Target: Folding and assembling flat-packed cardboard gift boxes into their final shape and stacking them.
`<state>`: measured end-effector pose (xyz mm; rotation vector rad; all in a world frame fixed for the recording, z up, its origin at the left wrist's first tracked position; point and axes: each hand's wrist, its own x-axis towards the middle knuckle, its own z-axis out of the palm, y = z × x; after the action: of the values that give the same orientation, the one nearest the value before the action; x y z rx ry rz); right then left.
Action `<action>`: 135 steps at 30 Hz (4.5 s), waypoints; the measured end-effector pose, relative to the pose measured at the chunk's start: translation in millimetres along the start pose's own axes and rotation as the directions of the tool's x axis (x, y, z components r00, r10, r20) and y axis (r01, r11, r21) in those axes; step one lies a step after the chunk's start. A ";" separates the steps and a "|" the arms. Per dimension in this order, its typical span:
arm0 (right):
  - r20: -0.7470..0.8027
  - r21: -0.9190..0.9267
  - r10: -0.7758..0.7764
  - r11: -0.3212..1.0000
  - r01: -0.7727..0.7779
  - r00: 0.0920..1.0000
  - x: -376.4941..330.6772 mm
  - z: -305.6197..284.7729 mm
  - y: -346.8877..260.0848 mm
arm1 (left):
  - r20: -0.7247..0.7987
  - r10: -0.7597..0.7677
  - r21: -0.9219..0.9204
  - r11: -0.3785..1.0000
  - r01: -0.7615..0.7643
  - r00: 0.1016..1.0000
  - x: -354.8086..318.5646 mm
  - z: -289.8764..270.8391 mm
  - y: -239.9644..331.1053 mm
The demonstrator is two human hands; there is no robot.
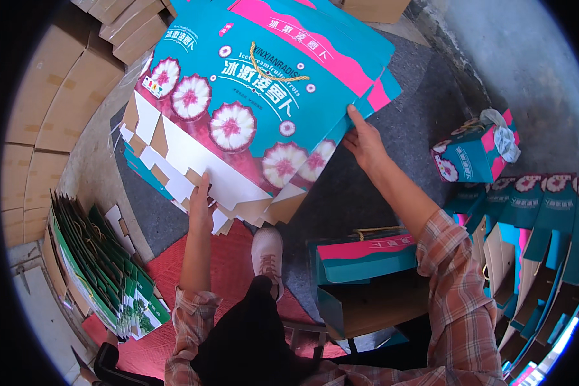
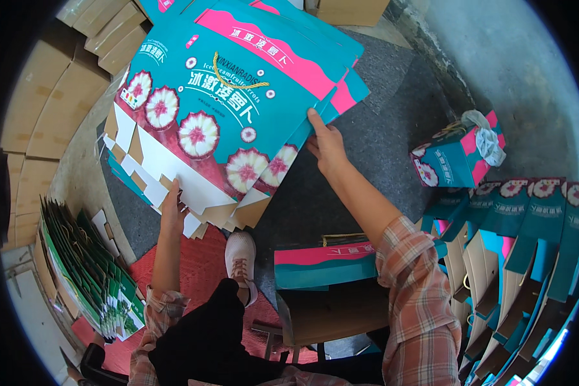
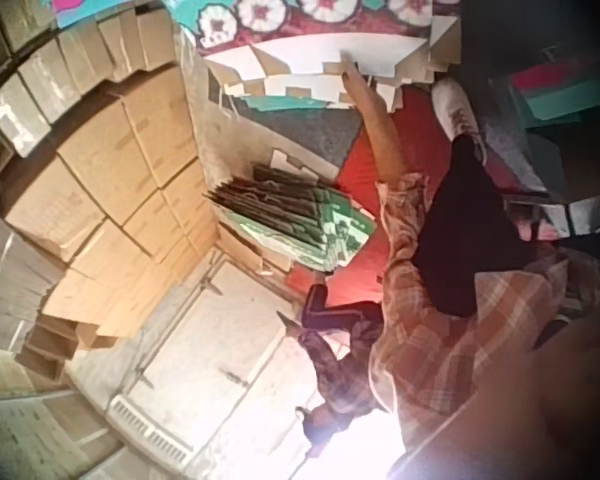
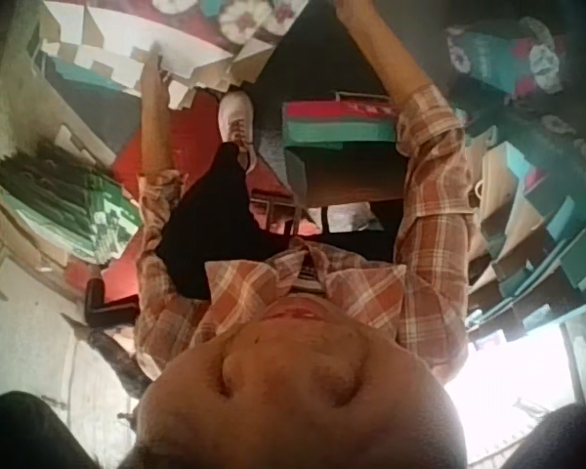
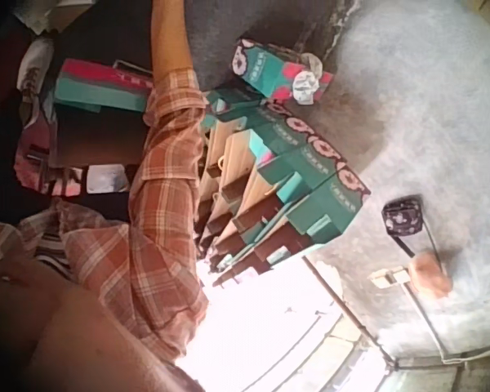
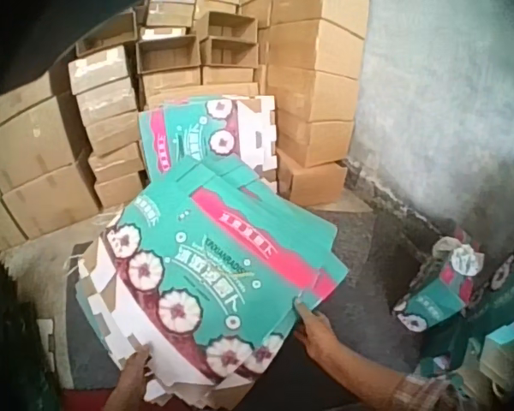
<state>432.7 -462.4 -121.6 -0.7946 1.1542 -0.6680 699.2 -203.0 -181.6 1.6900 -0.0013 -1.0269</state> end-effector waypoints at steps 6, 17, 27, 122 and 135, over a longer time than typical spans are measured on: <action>0.113 -0.073 0.085 0.994 -0.077 0.990 9.0 -17.8 -8.0 | 0.071 -0.045 -0.001 0.999 0.046 0.996 0.9 12.1 4.7; 0.116 -0.114 0.051 0.993 -0.038 0.992 -21.5 -2.3 -26.4 | 0.151 0.082 -0.120 0.991 -0.064 0.985 -4.4 12.2 4.8; 0.167 -0.077 -0.027 0.996 0.040 0.986 -30.3 -2.1 -42.0 | 0.124 0.157 -0.139 0.980 -0.140 0.980 -5.8 19.1 -2.1; 0.310 -0.543 -0.054 0.809 0.223 0.949 96.4 8.3 -92.0 | 0.007 0.123 -0.478 0.872 -0.104 0.992 38.2 -111.9 -49.0; 0.014 -0.214 -0.355 0.912 0.350 0.935 22.6 -58.3 -74.1 | 0.135 0.249 -0.322 0.927 -0.195 0.959 -40.9 -98.0 -36.3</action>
<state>378.8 -533.7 -84.0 -1.1999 1.1272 -0.8625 717.2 -92.2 -182.9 1.2827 -0.1393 -0.9455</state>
